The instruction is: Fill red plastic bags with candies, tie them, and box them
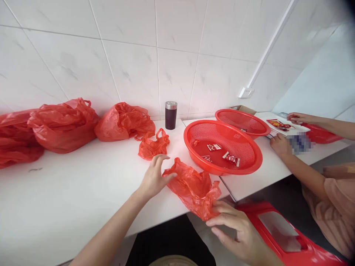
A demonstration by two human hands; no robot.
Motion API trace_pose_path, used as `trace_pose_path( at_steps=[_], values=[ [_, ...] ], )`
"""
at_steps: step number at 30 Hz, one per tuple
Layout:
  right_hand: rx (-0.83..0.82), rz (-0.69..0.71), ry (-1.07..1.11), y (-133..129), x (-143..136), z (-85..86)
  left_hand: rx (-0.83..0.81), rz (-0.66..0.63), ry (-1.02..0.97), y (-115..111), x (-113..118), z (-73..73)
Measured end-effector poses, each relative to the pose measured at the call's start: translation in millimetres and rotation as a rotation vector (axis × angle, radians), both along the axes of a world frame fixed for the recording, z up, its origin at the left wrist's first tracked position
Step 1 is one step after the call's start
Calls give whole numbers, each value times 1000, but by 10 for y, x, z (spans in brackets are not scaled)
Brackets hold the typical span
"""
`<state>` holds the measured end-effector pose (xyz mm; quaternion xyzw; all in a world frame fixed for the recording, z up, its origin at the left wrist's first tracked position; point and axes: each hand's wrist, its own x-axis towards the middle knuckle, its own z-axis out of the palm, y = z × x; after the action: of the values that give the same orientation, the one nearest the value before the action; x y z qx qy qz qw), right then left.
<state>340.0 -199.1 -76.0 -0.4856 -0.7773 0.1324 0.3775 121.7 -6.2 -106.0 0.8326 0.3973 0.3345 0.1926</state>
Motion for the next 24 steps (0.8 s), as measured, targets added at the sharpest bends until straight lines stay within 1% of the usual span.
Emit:
trace_pose_path(
  at_steps=[2, 4, 5, 7, 9, 11, 13, 14, 15, 16, 18, 19, 20, 21, 22, 24],
  values=[
    [-5, 36, 40, 30, -92, 12, -104, -34, 42, -42, 173, -31],
    [0, 58, 71, 57, -150, 29, -217, -46, 138, -25, 284, -73],
    [-3, 57, 73, 61, -138, 31, -261, -44, 168, 1, 296, -87],
    [-3, 7, 53, 44, -14, 13, -320, -35, 167, 66, 225, -86],
    [27, -115, 22, -5, 194, -15, -360, -25, 131, 112, 65, -38],
    [114, -308, 4, -74, 367, -3, -395, 0, 83, 107, -109, 50],
    [219, -479, 25, -146, 384, 94, -436, 55, -8, 47, -224, 160],
    [264, -519, 55, -174, 317, 173, -457, 83, -67, 1, -247, 219],
    [296, -511, 93, -189, 202, 261, -482, 101, -130, -51, -246, 278],
    [309, -450, 127, -184, 52, 347, -519, 103, -190, -106, -228, 335],
    [266, -216, 142, -97, -291, 461, -606, 59, -295, -214, -162, 433],
    [198, -95, 103, -11, -449, 469, -642, 28, -335, -263, -129, 469],
    [110, -7, 54, 101, -581, 441, -671, -1, -372, -309, -105, 496],
    [35, 25, 18, 231, -677, 380, -686, -26, -406, -349, -92, 511],
    [10, 24, -5, 369, -737, 292, -687, -43, -435, -385, -91, 516],
    [41, -49, -42, 628, -770, 81, -703, -82, -469, -450, -117, 503]
  ],
)
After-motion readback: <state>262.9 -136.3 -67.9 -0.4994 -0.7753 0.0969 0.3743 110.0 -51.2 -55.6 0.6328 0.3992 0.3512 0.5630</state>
